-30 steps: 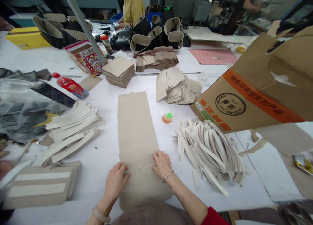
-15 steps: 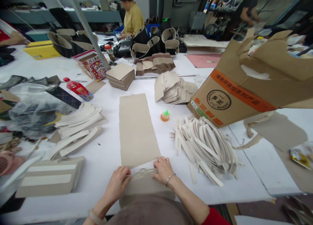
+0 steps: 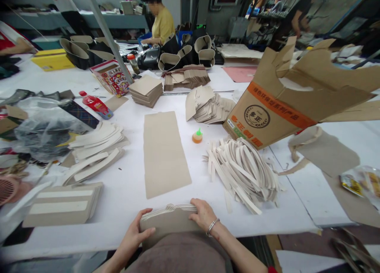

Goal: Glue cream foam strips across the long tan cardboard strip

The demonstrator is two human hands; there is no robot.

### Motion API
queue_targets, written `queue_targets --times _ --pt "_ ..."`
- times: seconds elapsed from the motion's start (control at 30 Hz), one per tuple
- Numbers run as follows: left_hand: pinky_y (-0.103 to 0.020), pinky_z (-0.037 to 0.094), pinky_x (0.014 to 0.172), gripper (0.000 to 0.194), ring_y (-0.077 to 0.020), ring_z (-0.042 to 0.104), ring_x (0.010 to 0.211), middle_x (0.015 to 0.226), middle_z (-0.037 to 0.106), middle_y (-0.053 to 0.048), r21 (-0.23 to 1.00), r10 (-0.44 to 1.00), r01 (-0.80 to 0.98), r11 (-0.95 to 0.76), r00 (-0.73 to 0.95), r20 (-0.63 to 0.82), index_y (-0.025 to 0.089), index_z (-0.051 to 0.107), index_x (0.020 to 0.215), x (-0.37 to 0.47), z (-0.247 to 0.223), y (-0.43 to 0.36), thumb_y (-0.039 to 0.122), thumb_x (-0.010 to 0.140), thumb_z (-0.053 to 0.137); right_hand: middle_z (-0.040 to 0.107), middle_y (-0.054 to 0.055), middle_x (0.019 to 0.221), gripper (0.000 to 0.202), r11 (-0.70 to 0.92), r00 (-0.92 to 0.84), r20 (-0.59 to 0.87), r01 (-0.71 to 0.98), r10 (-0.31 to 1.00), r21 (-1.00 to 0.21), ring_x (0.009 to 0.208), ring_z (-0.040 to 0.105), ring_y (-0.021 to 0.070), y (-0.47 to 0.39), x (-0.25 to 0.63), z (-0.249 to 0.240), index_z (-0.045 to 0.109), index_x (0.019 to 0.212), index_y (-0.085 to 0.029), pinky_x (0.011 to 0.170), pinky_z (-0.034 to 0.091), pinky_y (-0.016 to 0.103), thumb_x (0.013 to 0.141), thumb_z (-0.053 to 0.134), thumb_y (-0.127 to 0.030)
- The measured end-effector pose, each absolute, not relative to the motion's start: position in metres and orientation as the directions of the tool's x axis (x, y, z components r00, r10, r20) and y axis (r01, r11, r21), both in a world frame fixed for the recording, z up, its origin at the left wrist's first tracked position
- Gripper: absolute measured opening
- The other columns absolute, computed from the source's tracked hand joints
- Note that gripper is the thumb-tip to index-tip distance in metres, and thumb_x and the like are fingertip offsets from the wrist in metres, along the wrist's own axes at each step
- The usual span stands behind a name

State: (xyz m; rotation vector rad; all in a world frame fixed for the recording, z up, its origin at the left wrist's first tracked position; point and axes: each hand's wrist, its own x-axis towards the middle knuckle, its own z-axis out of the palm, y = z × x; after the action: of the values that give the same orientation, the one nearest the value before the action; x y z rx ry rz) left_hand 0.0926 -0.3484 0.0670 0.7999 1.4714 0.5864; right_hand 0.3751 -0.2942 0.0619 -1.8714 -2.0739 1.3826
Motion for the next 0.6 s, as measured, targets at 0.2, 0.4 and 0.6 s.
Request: queue_targets --times 0.2,0.4,0.6 --pt "-0.045 0.048 0.085 0.060 -0.0306 0.063 0.088 0.088 0.068 -0.012 0.572 0.637 -0.376 0.729 0.064 -0.768 0.012 0.061 0.100 0.108 0.051 -0.373 0.050 0.054 0.075 0.061 -0.001 0.076 0.013 -0.121 -0.302 -0.489 0.742 0.818 -0.660 0.077 0.053 0.0139 -0.284 0.360 0.061 0.056 0.073 -0.018 0.069 0.033 0.021 0.063 0.063 -0.022" --pt "-0.045 0.051 0.081 0.059 -0.0317 0.064 0.086 0.090 0.069 -0.013 0.585 0.607 -0.406 0.702 -0.088 -0.790 0.013 0.063 0.100 0.065 0.067 -0.386 0.051 0.056 0.074 0.056 -0.005 0.068 0.024 -0.255 -0.213 -0.521 0.682 0.827 -0.685 0.064 0.047 0.0086 -0.278 0.321 0.048 0.053 0.074 -0.016 0.058 0.031 0.016 0.057 0.068 -0.023" --pt "-0.044 0.054 0.072 0.065 -0.0341 0.064 0.087 0.092 0.069 -0.014 0.565 0.526 -0.464 0.682 -0.225 -0.820 0.012 0.060 0.106 0.019 0.083 -0.405 0.050 0.055 0.075 0.059 0.000 0.065 0.008 -0.254 -0.190 -0.531 0.714 0.826 -0.652 0.063 0.048 0.0102 -0.287 0.256 0.039 0.056 0.067 -0.013 0.055 0.030 0.018 0.059 0.056 -0.011"
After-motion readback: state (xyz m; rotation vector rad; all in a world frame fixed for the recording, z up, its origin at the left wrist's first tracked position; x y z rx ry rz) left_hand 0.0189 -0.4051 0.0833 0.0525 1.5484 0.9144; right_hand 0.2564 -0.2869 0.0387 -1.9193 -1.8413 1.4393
